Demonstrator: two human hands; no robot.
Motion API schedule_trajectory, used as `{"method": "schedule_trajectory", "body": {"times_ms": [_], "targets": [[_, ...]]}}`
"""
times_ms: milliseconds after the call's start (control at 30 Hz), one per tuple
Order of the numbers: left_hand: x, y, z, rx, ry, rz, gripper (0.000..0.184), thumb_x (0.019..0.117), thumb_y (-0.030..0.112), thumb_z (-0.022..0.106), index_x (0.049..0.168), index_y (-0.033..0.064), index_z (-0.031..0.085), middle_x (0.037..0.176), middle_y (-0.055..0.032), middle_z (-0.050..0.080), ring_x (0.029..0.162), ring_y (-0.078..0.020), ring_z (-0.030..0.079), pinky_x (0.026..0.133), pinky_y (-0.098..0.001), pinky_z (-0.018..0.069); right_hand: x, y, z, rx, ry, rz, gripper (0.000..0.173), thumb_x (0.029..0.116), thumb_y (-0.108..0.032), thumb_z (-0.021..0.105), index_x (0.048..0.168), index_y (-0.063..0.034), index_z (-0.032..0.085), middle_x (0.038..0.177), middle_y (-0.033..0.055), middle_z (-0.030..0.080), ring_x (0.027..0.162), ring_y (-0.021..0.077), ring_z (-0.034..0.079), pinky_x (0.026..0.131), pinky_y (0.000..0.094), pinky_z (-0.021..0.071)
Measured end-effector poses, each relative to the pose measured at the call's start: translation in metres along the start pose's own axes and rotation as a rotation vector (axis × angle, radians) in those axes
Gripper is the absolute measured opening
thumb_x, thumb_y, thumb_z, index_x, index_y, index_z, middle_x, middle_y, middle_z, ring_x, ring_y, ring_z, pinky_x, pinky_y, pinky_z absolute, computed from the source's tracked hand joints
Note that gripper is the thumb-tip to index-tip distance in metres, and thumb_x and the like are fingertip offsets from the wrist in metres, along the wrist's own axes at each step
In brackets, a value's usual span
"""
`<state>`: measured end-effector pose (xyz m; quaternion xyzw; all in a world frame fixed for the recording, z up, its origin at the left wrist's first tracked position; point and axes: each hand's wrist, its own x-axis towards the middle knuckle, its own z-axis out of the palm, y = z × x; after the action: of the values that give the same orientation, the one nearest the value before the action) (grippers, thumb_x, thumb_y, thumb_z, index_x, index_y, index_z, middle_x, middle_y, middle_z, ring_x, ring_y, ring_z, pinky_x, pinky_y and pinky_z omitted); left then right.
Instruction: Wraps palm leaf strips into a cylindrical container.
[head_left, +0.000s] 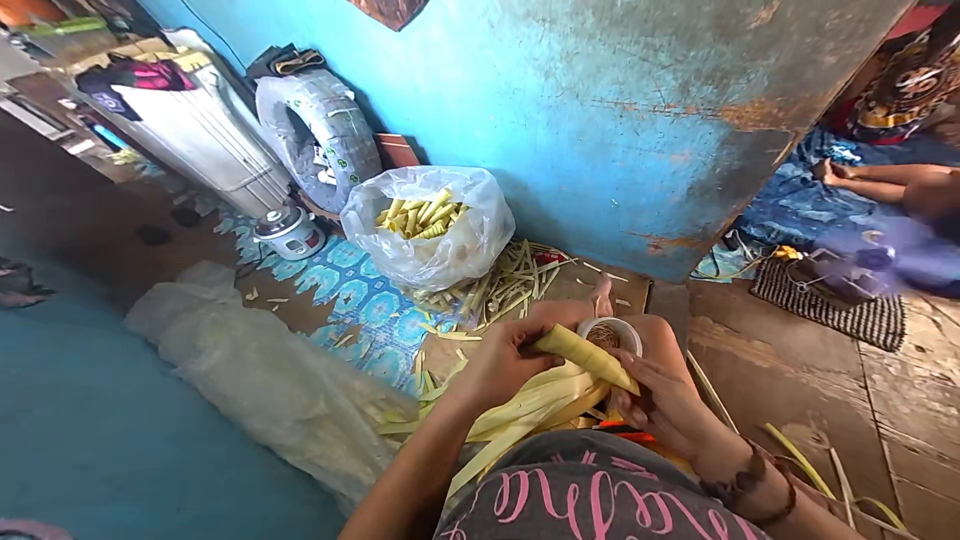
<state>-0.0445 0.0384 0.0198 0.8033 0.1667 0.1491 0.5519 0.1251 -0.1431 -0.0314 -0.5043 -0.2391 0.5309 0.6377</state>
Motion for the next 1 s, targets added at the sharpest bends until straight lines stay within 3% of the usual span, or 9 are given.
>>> {"method": "schedule_trajectory", "body": {"times_ms": [67,167,200,333,467,633,800,933,1000], "targets": [[-0.001,0.002,-0.002,0.031,0.010,-0.032,0.015,0.0894,0.008,0.076,0.103,0.0042,0.070,0.093,0.0044,0.072,0.087,0.0018,0.066,0.084,-0.0187,0.0557,0.000,0.004,0.000,-0.116,0.002,-0.114,0.034,0.1094,-0.017,0.036,0.132,-0.0042,0.059,0.088,-0.0004,0.072,0.065,0.0045,0.067,0.060,0.0202,0.0577],[-0.002,0.001,-0.008,0.046,0.024,-0.048,0.018,0.0900,0.009,0.076,0.107,0.0052,0.070,0.094,0.0039,0.071,0.087,0.0008,0.066,0.084,-0.0201,0.0557,0.008,0.026,-0.009,-0.658,0.036,-0.634,0.048,0.1015,-0.031,0.061,0.136,0.0016,0.059,0.123,0.0098,0.067,0.100,0.0072,0.067,0.084,0.0241,0.0590],[-0.002,0.000,-0.010,0.048,0.011,-0.039,0.021,0.0905,0.009,0.075,0.110,0.0047,0.068,0.096,0.0026,0.071,0.089,-0.0001,0.066,0.085,-0.0209,0.0557,0.008,0.027,-0.009,-0.639,0.030,-0.624,0.043,0.1021,-0.028,0.060,0.134,0.0009,0.060,0.119,0.0074,0.068,0.096,0.0049,0.067,0.082,0.0220,0.0584],[-0.004,-0.002,-0.013,0.041,-0.021,-0.008,0.019,0.0919,0.009,0.073,0.110,0.0038,0.068,0.096,0.0030,0.070,0.087,0.0006,0.065,0.083,-0.0196,0.0551,0.004,0.002,0.003,-0.010,0.007,0.021,0.038,0.1110,-0.022,0.030,0.129,-0.0081,0.061,0.080,0.0009,0.070,0.056,0.0054,0.062,0.051,0.0196,0.0537],[-0.002,-0.004,-0.018,0.030,0.019,-0.011,0.020,0.0912,0.008,0.074,0.110,0.0041,0.069,0.095,0.0025,0.072,0.087,-0.0008,0.067,0.083,-0.0206,0.0564,0.007,0.020,-0.009,-0.619,-0.014,-0.534,0.047,0.1031,-0.031,0.059,0.138,0.0008,0.056,0.125,0.0072,0.066,0.104,0.0071,0.066,0.088,0.0255,0.0583],[-0.001,0.002,-0.024,0.030,-0.030,-0.041,0.024,0.0922,0.008,0.073,0.116,0.0042,0.069,0.100,0.0027,0.072,0.092,0.0021,0.066,0.087,-0.0193,0.0551,-0.001,0.002,0.002,-0.076,0.010,-0.018,0.040,0.1113,-0.022,0.028,0.129,-0.0089,0.061,0.081,-0.0001,0.072,0.056,0.0051,0.063,0.049,0.0189,0.0534],[0.003,-0.003,-0.027,0.075,-0.007,0.015,0.022,0.0897,0.006,0.076,0.110,0.0062,0.070,0.091,-0.0002,0.072,0.082,-0.0041,0.067,0.077,-0.0236,0.0574,0.003,0.022,-0.013,-0.706,0.007,-0.642,0.053,0.1038,-0.036,0.058,0.139,0.0039,0.054,0.124,0.0109,0.067,0.105,0.0082,0.067,0.088,0.0256,0.0584],[0.002,-0.002,-0.030,0.043,-0.064,0.032,0.022,0.0902,0.001,0.074,0.111,0.0042,0.068,0.093,-0.0015,0.071,0.083,-0.0044,0.067,0.078,-0.0232,0.0577,-0.003,0.005,-0.004,0.008,-0.007,-0.037,0.039,0.1116,-0.021,0.029,0.130,-0.0094,0.062,0.081,-0.0013,0.073,0.059,0.0036,0.066,0.053,0.0172,0.0560],[0.003,-0.002,-0.028,0.033,-0.056,0.036,0.018,0.0909,-0.001,0.072,0.108,0.0031,0.069,0.092,-0.0015,0.072,0.083,-0.0045,0.067,0.078,-0.0225,0.0575,-0.003,0.008,-0.008,-0.111,0.002,-0.140,0.036,0.1106,-0.018,0.034,0.134,-0.0068,0.059,0.090,-0.0006,0.074,0.067,0.0039,0.069,0.059,0.0185,0.0589]]}}
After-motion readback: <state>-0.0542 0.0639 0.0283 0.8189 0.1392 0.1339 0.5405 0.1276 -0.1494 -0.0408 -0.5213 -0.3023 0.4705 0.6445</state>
